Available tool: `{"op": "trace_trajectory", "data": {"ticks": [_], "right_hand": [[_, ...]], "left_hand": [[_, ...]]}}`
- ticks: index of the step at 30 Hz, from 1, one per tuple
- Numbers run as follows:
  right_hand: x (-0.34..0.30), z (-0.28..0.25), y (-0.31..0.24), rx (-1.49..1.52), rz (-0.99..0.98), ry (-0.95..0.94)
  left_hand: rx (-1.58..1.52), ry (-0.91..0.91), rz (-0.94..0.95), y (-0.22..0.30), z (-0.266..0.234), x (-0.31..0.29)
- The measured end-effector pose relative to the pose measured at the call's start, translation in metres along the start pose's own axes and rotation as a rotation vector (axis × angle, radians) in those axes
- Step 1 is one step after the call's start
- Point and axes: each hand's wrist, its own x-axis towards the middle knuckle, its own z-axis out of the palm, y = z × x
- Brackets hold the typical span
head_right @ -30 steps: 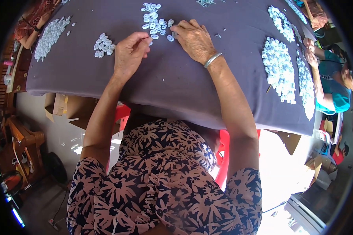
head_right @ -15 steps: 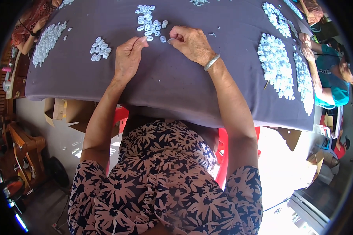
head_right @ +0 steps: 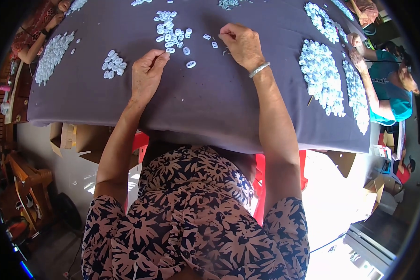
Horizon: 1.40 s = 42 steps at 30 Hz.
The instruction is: The person assembles small fasteners by hand, picking up plastic pieces and metal pins from the table and inserting the pins into the plastic pieces.
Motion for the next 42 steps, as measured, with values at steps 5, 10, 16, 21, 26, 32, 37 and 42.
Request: {"op": "trace_trajectory", "data": {"ticks": [5,10,16,21,26,32,37,42], "right_hand": [[-0.002,0.007,0.002,-0.075,-0.068,-0.163],[0.000,0.010,-0.001,-0.055,-0.057,-0.207],[-0.003,0.008,-0.011,0.261,0.056,-0.234],[-0.013,0.020,-0.037,0.675,0.092,-0.263],[-0.019,0.026,-0.048,0.731,0.110,-0.354],[-0.022,0.031,-0.052,0.641,0.106,-0.408],[-0.021,0.028,-0.053,0.750,0.090,-0.428],[-0.021,0.029,-0.049,0.735,0.073,-0.447]], "left_hand": [[0.035,0.030,0.050,-0.002,0.001,0.000],[0.048,0.014,0.035,0.000,0.000,0.000],[-0.055,0.000,0.061,0.004,0.005,-0.001],[-0.157,0.001,0.108,0.014,0.006,-0.005],[-0.281,-0.053,0.036,0.020,0.010,-0.007],[-0.286,-0.063,0.038,0.011,0.008,-0.005],[-0.328,-0.058,0.042,0.012,0.007,-0.003],[-0.276,-0.062,0.074,0.011,0.007,-0.003]]}}
